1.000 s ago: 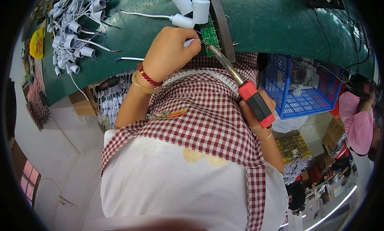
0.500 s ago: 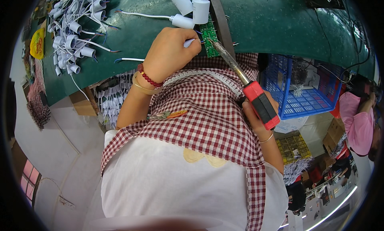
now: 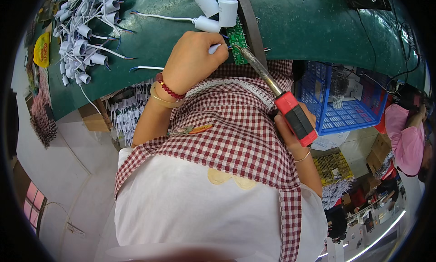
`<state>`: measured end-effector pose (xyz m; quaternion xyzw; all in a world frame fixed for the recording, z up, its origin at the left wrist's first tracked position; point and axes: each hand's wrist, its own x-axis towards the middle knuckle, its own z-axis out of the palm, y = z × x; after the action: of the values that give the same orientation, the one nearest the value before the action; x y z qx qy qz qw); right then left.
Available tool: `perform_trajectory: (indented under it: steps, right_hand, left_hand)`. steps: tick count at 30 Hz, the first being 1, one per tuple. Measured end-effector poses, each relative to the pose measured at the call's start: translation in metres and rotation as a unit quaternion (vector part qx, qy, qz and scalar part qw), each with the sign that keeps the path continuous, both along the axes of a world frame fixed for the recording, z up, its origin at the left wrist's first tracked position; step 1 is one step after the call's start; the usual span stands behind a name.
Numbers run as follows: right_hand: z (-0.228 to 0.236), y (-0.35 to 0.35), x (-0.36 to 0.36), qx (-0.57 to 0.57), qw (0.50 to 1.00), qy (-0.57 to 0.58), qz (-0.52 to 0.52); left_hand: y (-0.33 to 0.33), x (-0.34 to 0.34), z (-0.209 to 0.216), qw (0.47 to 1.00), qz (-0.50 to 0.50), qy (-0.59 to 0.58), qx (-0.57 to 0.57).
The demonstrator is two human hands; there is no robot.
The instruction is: The person solders wires and pcb components onto an LED strip with a soldering iron.
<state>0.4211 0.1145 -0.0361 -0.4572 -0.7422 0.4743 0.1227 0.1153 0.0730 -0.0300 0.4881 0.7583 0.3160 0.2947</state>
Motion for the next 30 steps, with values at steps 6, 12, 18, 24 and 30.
perform_trajectory:
  steps: [6,12,18,24,30]
  right_hand:
    - [0.003,0.005,-0.005,0.012,1.000,0.013,0.013]
    - [0.020,0.004,-0.019,-0.111,0.982,0.110,-0.101]
    - [0.012,0.007,-0.009,-0.145,0.970,0.181,-0.073]
    - [0.006,0.006,-0.009,-0.097,0.967,0.218,-0.093]
    - [0.009,0.017,-0.011,-0.042,0.964,0.243,-0.100]
  left_hand:
    - [-0.001,0.002,-0.001,1.000,0.005,0.008,-0.005]
    - [0.001,0.003,0.004,0.999,0.004,0.031,-0.020]
    - [-0.005,0.002,0.009,0.999,0.016,0.032,0.003]
    - [-0.026,0.000,0.055,0.981,-0.055,0.151,-0.105]
    - [-0.011,-0.001,0.049,0.889,-0.106,0.410,0.171]
